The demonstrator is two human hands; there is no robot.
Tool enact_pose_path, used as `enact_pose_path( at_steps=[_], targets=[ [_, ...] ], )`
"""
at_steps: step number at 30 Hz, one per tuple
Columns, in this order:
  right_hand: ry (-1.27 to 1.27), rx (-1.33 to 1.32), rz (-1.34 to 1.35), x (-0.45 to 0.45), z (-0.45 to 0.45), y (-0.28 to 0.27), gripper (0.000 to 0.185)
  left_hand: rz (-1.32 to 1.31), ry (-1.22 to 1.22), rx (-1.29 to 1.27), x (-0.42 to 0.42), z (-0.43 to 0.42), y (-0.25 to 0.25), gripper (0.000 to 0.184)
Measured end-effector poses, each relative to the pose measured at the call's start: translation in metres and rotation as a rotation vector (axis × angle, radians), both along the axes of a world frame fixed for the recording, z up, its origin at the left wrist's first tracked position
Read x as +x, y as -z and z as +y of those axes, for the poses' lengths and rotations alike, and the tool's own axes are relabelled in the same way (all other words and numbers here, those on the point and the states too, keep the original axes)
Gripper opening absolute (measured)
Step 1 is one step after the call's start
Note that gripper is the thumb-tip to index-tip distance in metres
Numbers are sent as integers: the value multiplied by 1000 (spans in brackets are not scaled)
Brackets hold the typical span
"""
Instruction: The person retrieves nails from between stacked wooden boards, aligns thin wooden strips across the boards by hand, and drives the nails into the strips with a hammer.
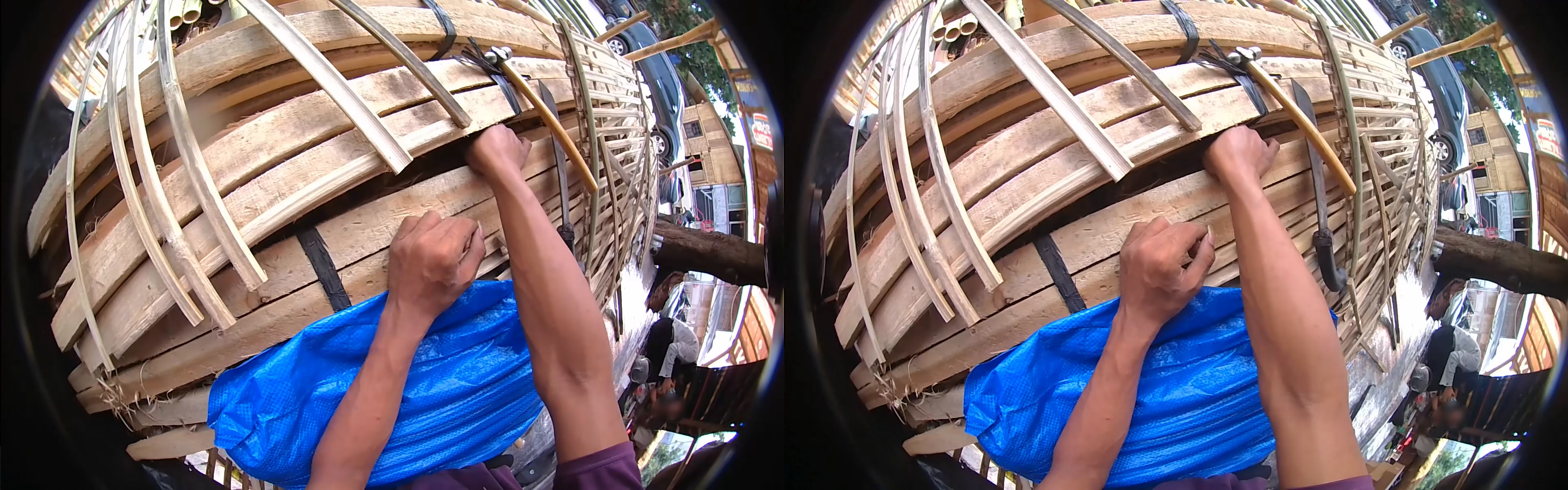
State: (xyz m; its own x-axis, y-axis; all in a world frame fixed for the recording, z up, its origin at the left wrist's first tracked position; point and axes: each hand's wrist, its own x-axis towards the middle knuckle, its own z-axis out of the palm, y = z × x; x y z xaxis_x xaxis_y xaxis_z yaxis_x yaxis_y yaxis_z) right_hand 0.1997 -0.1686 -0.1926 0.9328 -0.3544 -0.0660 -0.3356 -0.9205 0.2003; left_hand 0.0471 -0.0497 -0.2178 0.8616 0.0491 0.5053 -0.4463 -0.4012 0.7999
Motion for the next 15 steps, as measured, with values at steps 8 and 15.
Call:
enact_pose_path(
  at_steps=[8,15],
  targets=[
    [-21,-18,-20,-1,-4,5,27,24,7,1,-1,1,0,7],
    [-54,193,-67,-2,-17,-10,32,7,-3,-19,0,0,2,7]
  ],
)
